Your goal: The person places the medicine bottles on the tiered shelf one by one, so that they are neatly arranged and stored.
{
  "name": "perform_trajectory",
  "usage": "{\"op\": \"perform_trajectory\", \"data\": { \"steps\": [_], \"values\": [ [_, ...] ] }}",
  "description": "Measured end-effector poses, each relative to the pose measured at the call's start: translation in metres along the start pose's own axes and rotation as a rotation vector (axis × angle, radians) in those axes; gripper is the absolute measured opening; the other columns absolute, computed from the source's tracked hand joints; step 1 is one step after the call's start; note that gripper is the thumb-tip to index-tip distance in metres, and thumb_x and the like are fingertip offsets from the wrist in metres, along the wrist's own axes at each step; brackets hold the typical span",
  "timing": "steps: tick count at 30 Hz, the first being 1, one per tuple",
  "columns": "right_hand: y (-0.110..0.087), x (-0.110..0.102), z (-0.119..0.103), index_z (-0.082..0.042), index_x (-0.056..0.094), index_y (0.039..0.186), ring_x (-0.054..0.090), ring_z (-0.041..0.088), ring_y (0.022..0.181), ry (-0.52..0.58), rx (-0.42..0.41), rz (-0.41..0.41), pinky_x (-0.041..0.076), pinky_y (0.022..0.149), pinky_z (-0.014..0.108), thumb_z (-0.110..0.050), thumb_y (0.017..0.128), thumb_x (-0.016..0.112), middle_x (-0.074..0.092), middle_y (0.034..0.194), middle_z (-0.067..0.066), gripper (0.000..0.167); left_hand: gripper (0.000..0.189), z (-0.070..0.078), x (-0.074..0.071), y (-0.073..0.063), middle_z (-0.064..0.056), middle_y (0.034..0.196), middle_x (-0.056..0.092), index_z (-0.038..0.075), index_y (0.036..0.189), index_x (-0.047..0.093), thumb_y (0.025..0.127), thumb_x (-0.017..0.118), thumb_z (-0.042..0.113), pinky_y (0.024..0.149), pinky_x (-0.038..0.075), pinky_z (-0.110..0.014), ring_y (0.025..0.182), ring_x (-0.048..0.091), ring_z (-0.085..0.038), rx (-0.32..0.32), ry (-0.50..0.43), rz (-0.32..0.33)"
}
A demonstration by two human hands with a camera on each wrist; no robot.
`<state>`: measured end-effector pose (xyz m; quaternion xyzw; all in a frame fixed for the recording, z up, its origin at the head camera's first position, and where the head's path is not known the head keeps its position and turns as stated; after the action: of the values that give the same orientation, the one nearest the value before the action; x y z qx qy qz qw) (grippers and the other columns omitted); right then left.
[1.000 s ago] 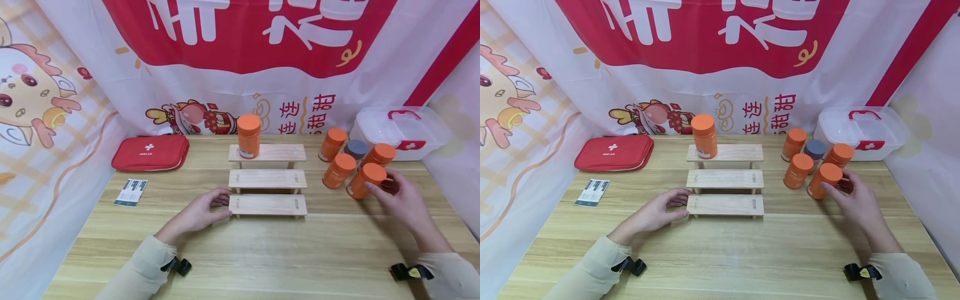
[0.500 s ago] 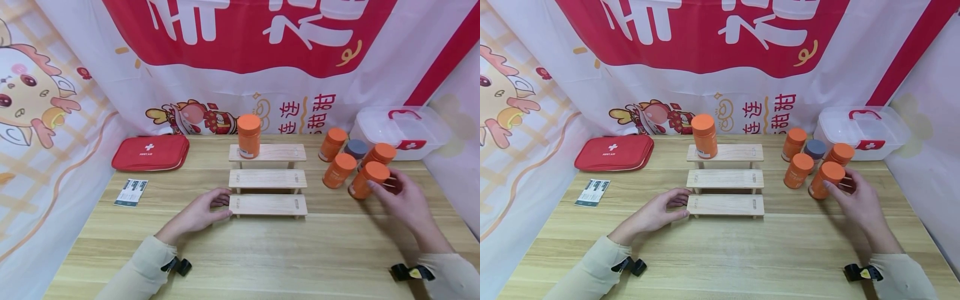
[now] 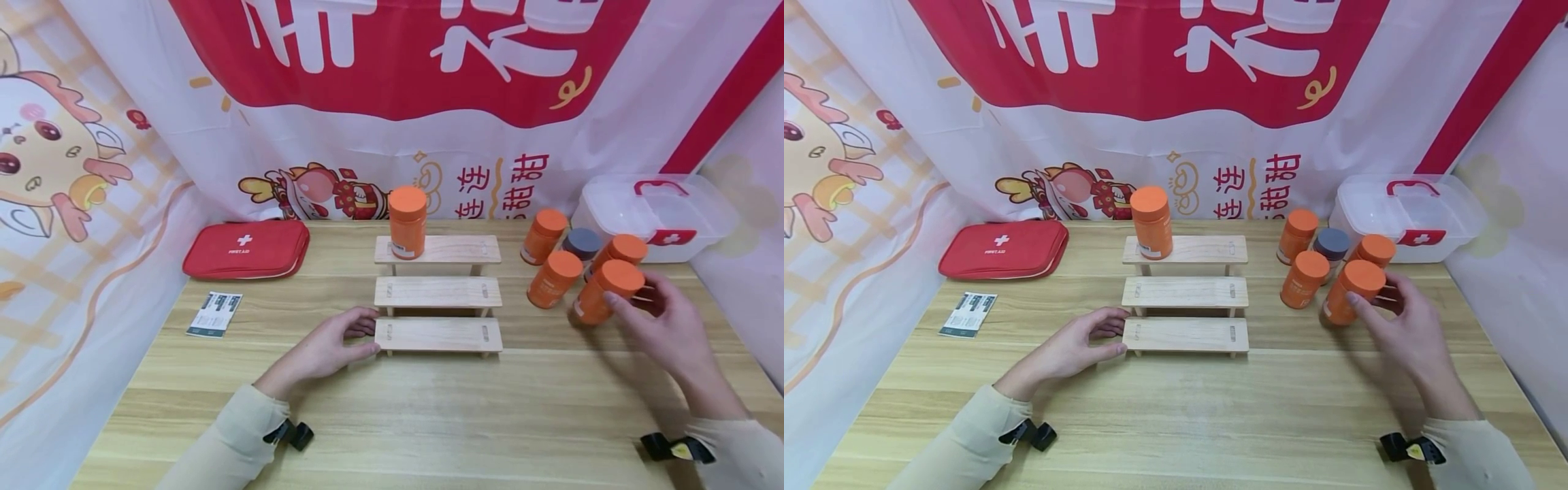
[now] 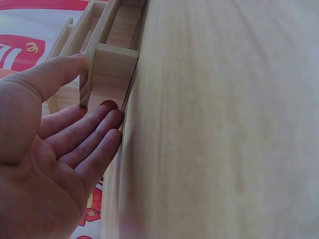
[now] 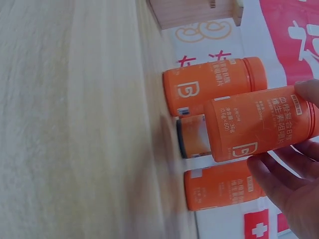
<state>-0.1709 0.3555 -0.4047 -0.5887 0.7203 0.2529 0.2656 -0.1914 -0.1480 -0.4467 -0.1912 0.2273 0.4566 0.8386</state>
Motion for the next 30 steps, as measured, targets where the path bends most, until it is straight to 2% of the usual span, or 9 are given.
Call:
{"op": "perform_trajectory", "data": {
  "steps": [3, 4, 9, 11, 16, 20, 30],
  "values": [
    [-0.002, -0.004, -0.004, -0.006, 0.036, 0.165, 0.046, 0.005, 0.118, 0.018, -0.006, 0.031, 0.038, 0.079, -0.008, -0.040, 0.105, 0.071, 0.047, 0.155, 0.024, 0.078, 0.055, -0.001, 0.000, 0.000, -0.010, 0.136, 0.073, 0.006, 0.148, 0.058, 0.100, 0.078, 0.023, 0.118, 0.054, -0.054, 0.130, 0.068, -0.032, -0.006, -0.001, -0.001],
    [-0.003, -0.006, -0.007, -0.006, 0.037, 0.165, 0.046, 0.003, 0.118, 0.032, -0.022, 0.048, 0.039, 0.080, -0.008, -0.038, 0.105, 0.071, 0.049, 0.154, 0.019, 0.076, 0.055, -0.001, 0.000, 0.000, -0.010, 0.136, 0.072, 0.006, 0.148, 0.058, 0.100, 0.078, 0.024, 0.118, 0.053, -0.054, 0.131, 0.068, -0.032, -0.008, -0.002, -0.002],
    [-0.006, -0.017, -0.024, -0.008, 0.045, 0.161, 0.050, -0.005, 0.114, 0.108, -0.119, 0.156, 0.041, 0.089, -0.007, -0.023, 0.102, 0.075, 0.053, 0.137, -0.018, 0.068, 0.056, -0.001, 0.000, -0.001, -0.010, 0.136, 0.072, 0.007, 0.149, 0.058, 0.100, 0.079, 0.024, 0.119, 0.053, -0.054, 0.131, 0.067, -0.032, -0.015, -0.001, -0.001],
    [-0.007, -0.020, -0.032, -0.011, 0.048, 0.159, 0.052, -0.005, 0.115, 0.135, -0.151, 0.187, 0.042, 0.090, -0.007, -0.018, 0.101, 0.076, 0.051, 0.134, -0.026, 0.066, 0.056, -0.001, 0.000, -0.001, -0.009, 0.136, 0.072, 0.007, 0.149, 0.058, 0.100, 0.079, 0.025, 0.119, 0.053, -0.054, 0.131, 0.067, -0.031, -0.017, 0.001, 0.002],
    [-0.008, -0.025, -0.048, -0.015, 0.050, 0.157, 0.054, -0.001, 0.118, 0.166, -0.199, 0.221, 0.043, 0.092, -0.005, -0.013, 0.100, 0.076, 0.054, 0.135, -0.023, 0.063, 0.055, -0.001, 0.000, -0.001, -0.010, 0.136, 0.072, 0.007, 0.148, 0.058, 0.100, 0.078, 0.024, 0.119, 0.053, -0.054, 0.131, 0.067, -0.031, -0.013, 0.001, 0.001],
    [-0.008, -0.027, -0.059, -0.014, 0.053, 0.154, 0.056, 0.001, 0.118, 0.187, -0.228, 0.236, 0.045, 0.093, -0.004, -0.010, 0.099, 0.077, 0.057, 0.134, -0.021, 0.061, 0.055, -0.001, 0.000, -0.001, -0.010, 0.136, 0.072, 0.006, 0.148, 0.058, 0.100, 0.078, 0.024, 0.118, 0.053, -0.054, 0.131, 0.068, -0.032, -0.009, 0.001, 0.000],
    [-0.004, -0.025, -0.081, -0.015, 0.054, 0.154, 0.057, 0.003, 0.119, 0.213, -0.259, 0.255, 0.047, 0.094, -0.002, -0.010, 0.098, 0.077, 0.057, 0.133, -0.019, 0.061, 0.055, -0.001, 0.001, 0.000, -0.010, 0.136, 0.072, 0.006, 0.148, 0.058, 0.100, 0.078, 0.023, 0.118, 0.053, -0.054, 0.130, 0.068, -0.032, 0.001, -0.006, -0.001]
  ]
}}
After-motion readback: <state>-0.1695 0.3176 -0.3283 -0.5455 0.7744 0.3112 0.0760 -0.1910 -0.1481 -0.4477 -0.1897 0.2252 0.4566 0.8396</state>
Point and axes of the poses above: each hand's wrist, its own y-axis towards the middle knuckle, its own x-axis out of the palm, z = x × y, the point moved 7 cm from there along y, towards the middle knuckle
